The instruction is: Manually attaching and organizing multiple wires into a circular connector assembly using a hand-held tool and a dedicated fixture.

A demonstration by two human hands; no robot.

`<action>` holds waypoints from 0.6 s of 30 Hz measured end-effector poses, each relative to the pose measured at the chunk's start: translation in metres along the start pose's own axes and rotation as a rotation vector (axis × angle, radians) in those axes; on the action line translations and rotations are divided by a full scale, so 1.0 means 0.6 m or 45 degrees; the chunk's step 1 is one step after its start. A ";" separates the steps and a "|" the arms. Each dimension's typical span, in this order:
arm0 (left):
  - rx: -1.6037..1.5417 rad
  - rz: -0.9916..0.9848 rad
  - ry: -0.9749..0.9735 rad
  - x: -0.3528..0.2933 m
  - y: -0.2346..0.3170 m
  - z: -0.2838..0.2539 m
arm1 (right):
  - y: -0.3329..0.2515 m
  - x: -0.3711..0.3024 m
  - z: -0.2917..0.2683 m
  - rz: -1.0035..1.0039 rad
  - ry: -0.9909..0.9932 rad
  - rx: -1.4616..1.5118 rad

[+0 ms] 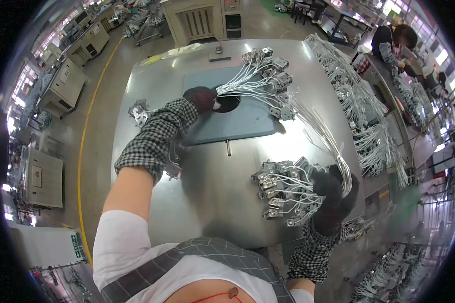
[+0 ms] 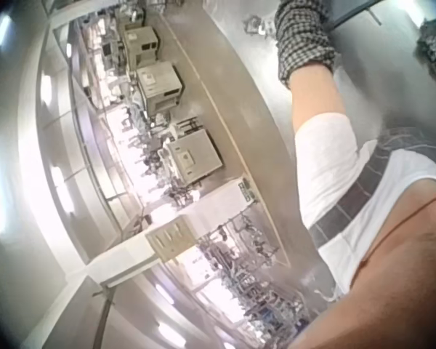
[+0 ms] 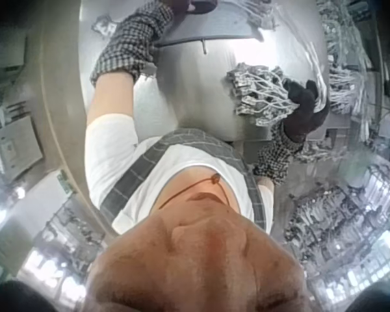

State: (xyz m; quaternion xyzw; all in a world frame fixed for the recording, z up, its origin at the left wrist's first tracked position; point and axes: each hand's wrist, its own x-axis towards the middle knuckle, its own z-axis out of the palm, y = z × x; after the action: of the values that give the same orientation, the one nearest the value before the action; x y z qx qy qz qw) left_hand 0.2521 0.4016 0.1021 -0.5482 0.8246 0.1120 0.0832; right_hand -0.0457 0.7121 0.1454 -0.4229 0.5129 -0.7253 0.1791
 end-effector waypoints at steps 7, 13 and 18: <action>0.041 0.201 0.161 -0.033 0.022 -0.031 | 0.024 0.084 0.026 0.159 -0.220 0.071; -0.553 1.391 0.682 -0.132 0.144 -0.096 | -0.049 0.084 0.078 -0.148 -0.687 -0.304; -0.082 1.157 0.296 -0.110 0.120 -0.106 | -0.055 0.088 0.083 -0.285 -0.753 -0.517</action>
State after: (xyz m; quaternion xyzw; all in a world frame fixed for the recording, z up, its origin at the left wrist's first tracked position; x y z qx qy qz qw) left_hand 0.2100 0.4691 0.1873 -0.1430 0.9810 0.1003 -0.0841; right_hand -0.0311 0.6595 0.2033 -0.6945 0.5230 -0.4704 0.1515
